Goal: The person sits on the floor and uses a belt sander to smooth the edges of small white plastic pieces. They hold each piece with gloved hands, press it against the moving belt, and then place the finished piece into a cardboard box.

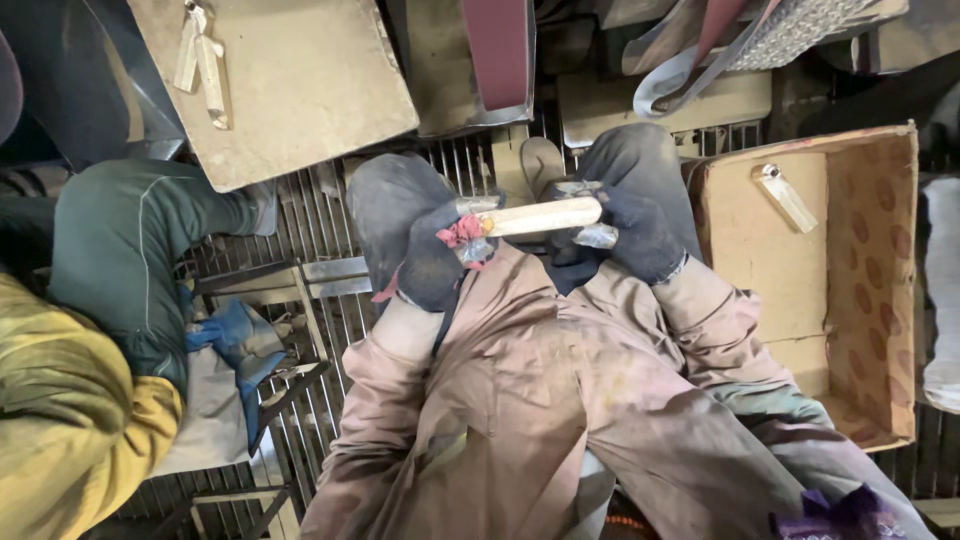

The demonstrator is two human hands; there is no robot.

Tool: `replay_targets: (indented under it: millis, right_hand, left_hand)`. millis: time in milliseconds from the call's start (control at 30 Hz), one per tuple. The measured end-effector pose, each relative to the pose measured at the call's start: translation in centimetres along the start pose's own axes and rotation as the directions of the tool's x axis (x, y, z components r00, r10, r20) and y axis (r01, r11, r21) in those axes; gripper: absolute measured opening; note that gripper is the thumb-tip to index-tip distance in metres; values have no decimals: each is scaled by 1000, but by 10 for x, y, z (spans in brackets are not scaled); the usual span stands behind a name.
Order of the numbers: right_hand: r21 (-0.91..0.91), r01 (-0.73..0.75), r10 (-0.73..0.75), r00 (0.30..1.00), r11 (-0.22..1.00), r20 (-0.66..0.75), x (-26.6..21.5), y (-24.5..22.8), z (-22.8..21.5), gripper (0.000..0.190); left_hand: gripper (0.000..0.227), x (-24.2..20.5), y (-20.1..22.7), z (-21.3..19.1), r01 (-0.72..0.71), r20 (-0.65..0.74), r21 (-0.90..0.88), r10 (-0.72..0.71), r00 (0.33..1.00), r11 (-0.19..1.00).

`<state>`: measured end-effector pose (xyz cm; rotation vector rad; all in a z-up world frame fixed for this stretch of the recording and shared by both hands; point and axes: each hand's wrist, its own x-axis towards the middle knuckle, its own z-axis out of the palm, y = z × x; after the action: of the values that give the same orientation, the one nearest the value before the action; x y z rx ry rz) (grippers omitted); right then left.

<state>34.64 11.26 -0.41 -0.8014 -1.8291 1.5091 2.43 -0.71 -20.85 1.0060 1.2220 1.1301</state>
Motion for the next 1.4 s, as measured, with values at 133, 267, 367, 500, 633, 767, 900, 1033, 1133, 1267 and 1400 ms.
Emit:
replay_targets:
  millis: [133, 267, 367, 500, 633, 767, 900, 1033, 1133, 1267, 1400]
  right_hand:
    - [327, -226, 238, 971, 917, 3, -10, 20, 1, 36]
    - [205, -213, 214, 977, 955, 18, -15, 30, -2, 39]
    - [582, -349, 391, 919, 735, 58, -10, 29, -1, 39]
    - [29, -117, 116, 993, 993, 7, -5, 14, -1, 40]
    - [-17, -79, 79, 997, 997, -8, 14, 3, -3, 42]
    - [-162, -75, 73, 997, 984, -21, 43, 13, -12, 39]
    - [-32, -66, 65, 998, 997, -23, 75, 45, -20, 35]
    - [315, -307, 335, 942, 898, -36, 88, 77, -16, 28]
    - [375, -321, 370, 927, 869, -64, 89, 93, -13, 25]
    - [449, -374, 457, 885, 812, -89, 91, 100, -13, 23]
    - [511, -333, 452, 883, 793, -126, 93, 109, -10, 21]
  left_hand:
    - [44, -6, -34, -6, -39, 26, -128, 43, 999, 991]
    - [51, -5, -57, -4, -140, -22, -311, 141, 990, 940]
    - [57, -8, -58, -6, -160, 200, -287, 223, 954, 944]
    - [32, -10, -37, -7, 229, 101, -550, -208, 973, 803]
    - [28, 29, 8, 7, 269, 104, -855, -361, 927, 444]
    - [30, 51, 90, 10, 210, 59, -544, -212, 975, 813]
    - [26, 87, 146, 19, 189, 37, -413, -190, 981, 891]
    - [9, 119, 138, 23, 185, 66, -425, -173, 983, 886]
    - [3, 134, 112, 20, 193, 85, -470, -173, 981, 861]
    - [6, 151, 80, 19, 214, 22, -465, -230, 973, 859]
    - [8, 161, 36, 14, 224, -28, -472, -268, 963, 852]
